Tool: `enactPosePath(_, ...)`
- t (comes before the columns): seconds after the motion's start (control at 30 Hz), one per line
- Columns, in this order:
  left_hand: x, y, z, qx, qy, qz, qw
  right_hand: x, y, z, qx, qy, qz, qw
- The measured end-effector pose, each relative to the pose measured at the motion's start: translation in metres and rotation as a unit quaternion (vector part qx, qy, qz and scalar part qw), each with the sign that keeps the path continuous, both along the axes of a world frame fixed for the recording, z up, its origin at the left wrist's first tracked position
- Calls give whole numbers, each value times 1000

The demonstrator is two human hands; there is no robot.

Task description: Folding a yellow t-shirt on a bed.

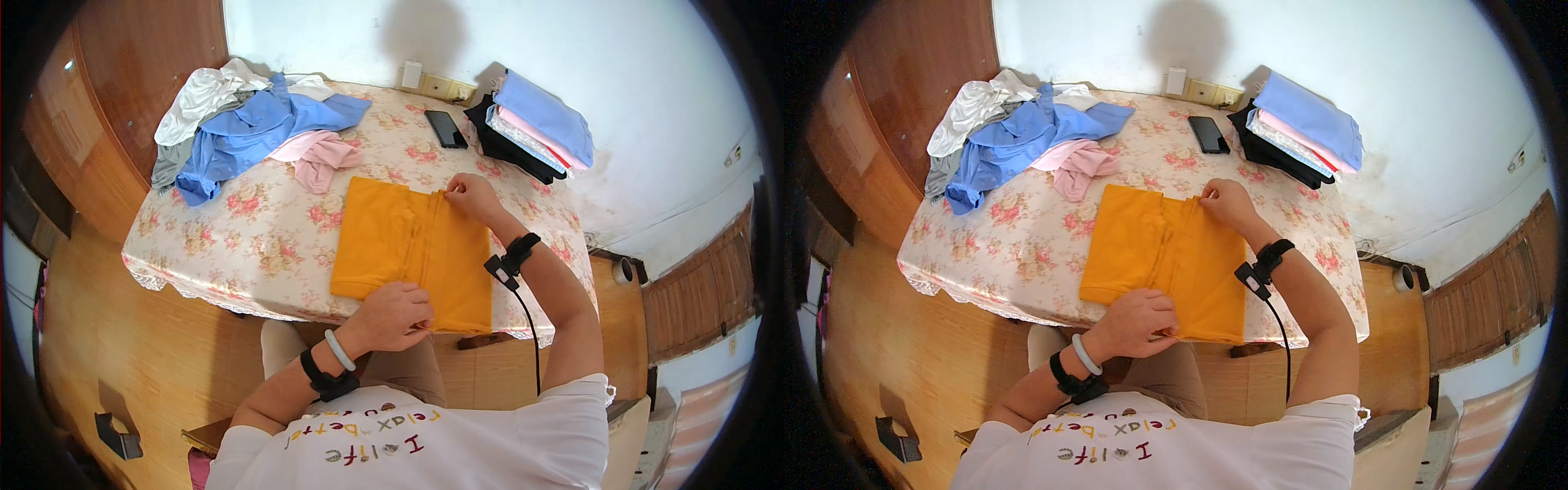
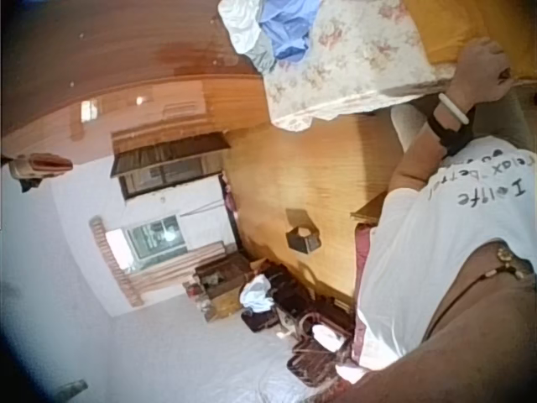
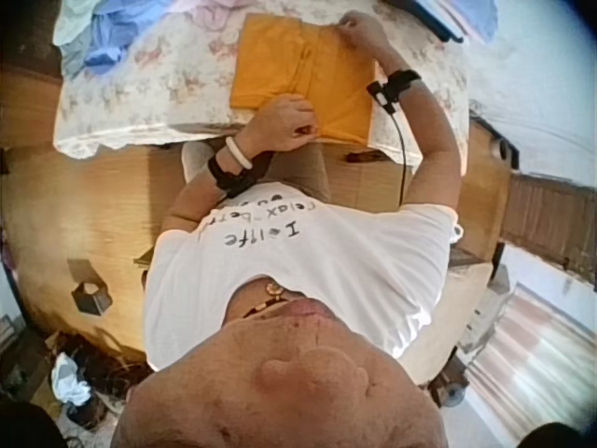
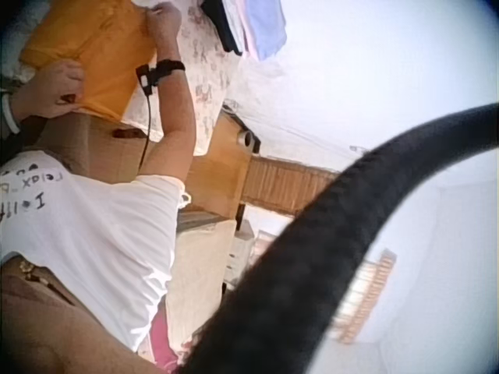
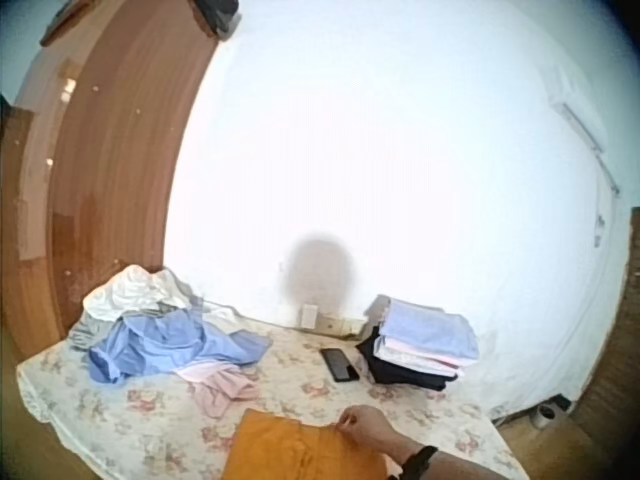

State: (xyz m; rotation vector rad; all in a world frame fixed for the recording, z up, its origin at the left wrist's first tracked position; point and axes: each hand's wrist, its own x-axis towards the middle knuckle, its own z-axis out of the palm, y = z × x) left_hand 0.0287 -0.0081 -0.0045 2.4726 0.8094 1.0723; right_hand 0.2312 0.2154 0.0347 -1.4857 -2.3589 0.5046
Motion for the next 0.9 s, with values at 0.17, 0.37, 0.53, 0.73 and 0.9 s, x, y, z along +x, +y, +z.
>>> enactPosePath(0.17, 2, 3, -1, 1, 2, -18, 1000, 15, 9, -11, -168, 232, -29, 958)
enactPosePath(0.37, -1, 2, -1, 8, -11, -13, 1000, 43, -19, 33, -398, 282, -17, 873)
enactPosePath(0.53, 1, 2, 3, 6, 3, -12, 1000, 64, -30, 19, -578, 251, 48, 775)
enactPosePath(0.73, 1, 1, 3, 2, 2, -7, 1000, 56, -6, 1, -318, 483, -116, 808)
enactPosePath(0.9, 1, 1, 3, -6, -1, -11, 1000, 57, -26, 10, -473, 443, -29, 761)
